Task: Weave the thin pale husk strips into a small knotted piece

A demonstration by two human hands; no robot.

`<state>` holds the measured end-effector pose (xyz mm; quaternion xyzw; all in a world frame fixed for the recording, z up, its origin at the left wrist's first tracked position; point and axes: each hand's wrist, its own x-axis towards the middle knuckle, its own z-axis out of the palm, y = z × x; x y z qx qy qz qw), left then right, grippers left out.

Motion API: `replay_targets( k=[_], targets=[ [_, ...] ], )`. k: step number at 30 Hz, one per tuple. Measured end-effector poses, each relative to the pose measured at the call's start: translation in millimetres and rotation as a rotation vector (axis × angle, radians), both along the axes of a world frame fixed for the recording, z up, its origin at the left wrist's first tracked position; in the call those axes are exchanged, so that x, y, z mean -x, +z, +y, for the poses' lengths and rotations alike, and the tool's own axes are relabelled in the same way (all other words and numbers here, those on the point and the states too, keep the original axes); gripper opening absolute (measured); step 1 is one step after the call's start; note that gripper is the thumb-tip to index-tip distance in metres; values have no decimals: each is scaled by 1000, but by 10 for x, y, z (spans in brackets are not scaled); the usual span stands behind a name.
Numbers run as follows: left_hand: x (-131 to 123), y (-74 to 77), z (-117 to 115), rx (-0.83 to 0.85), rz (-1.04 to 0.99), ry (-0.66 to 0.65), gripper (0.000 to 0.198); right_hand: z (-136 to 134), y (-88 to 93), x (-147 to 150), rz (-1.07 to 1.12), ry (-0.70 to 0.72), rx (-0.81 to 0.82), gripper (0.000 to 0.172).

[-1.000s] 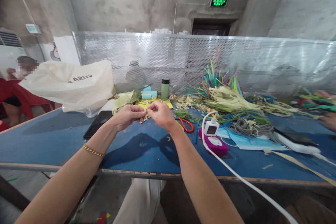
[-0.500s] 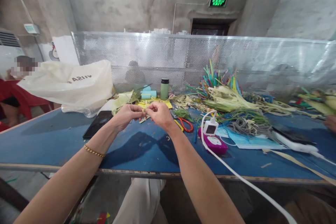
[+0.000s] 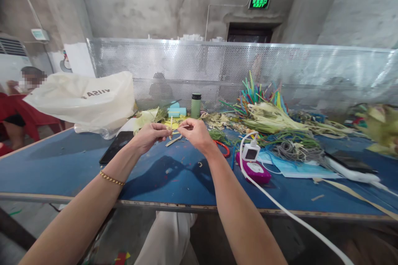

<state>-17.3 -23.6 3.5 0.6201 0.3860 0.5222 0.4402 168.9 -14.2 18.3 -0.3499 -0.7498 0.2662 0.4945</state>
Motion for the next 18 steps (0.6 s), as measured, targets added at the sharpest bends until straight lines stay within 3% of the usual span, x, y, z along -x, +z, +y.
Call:
replay_targets(
  k=[5,14,18],
  targets=[
    [-19,3,-11,26,-15,-36,19,-9,8,20,68,47,35,20],
    [-47,5,-22,-114,54,149,21,56,-39,21,69,-144,67,31],
    [-88,8,-43,-134,66,140,18,62,-43,50,105,-151,54,36]
  ],
)
